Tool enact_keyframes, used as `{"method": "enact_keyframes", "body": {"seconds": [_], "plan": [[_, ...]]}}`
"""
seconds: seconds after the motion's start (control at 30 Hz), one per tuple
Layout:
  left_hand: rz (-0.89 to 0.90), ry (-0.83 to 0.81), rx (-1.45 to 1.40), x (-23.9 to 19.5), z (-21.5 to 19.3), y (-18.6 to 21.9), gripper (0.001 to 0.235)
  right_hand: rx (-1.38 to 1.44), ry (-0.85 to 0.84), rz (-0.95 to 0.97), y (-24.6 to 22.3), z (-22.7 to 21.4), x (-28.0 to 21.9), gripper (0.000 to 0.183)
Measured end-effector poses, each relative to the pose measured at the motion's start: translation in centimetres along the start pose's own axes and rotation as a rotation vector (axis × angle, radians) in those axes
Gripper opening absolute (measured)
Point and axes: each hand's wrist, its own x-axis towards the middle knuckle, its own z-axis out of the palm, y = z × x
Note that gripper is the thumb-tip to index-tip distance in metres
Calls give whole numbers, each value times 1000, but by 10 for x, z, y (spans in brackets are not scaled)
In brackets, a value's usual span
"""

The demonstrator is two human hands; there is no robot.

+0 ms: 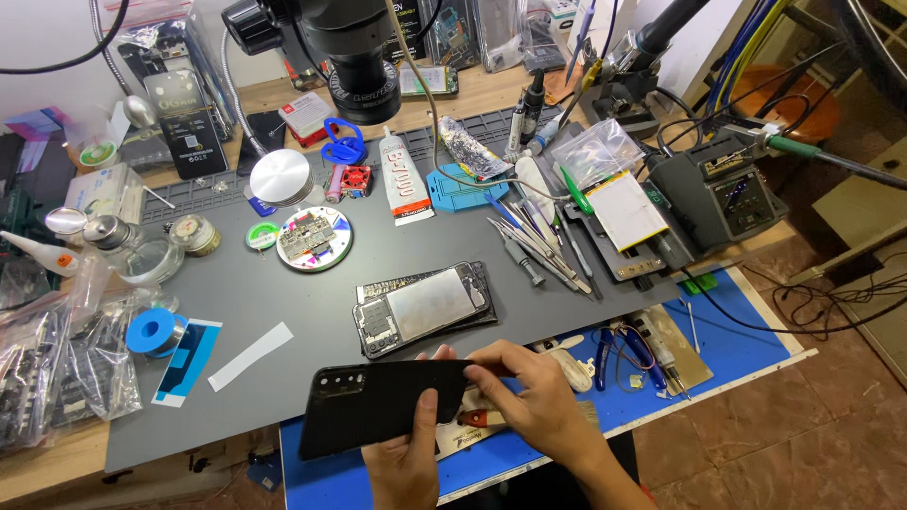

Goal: The person cleans the back of a black smartphone with a brush, then applies adhesive from a tube around the camera module area. They place the phone down and handle a small black box, opening it to reveal a battery, which they remove and inspect.

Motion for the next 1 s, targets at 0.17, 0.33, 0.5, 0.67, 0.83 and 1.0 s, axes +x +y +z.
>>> {"method": "enact_keyframes", "body": {"seconds": [0.17,0.33,0.5,0.67,0.83,1.0], "plan": [[277,-175,295,-1,-7,0,37,-124,-26,-118,-8,-14,8,11],[245,-220,311,-1,-2,19,36,-242,-67,-199,1,-11,7,3],[275,-208,371,-1,-1,18,37,-432,52,-374,18,3,2,6],[330,-192,357,-6,-5,-1,36,-447,83,-336,24,1,1,4],[-60,-33,-63,-3,-6,5,38,-338,196,-49,40,-18,0,16],[-398,47,-261,9,-6,24,41,-319,149,-7,30,-16,-1,39]]}}
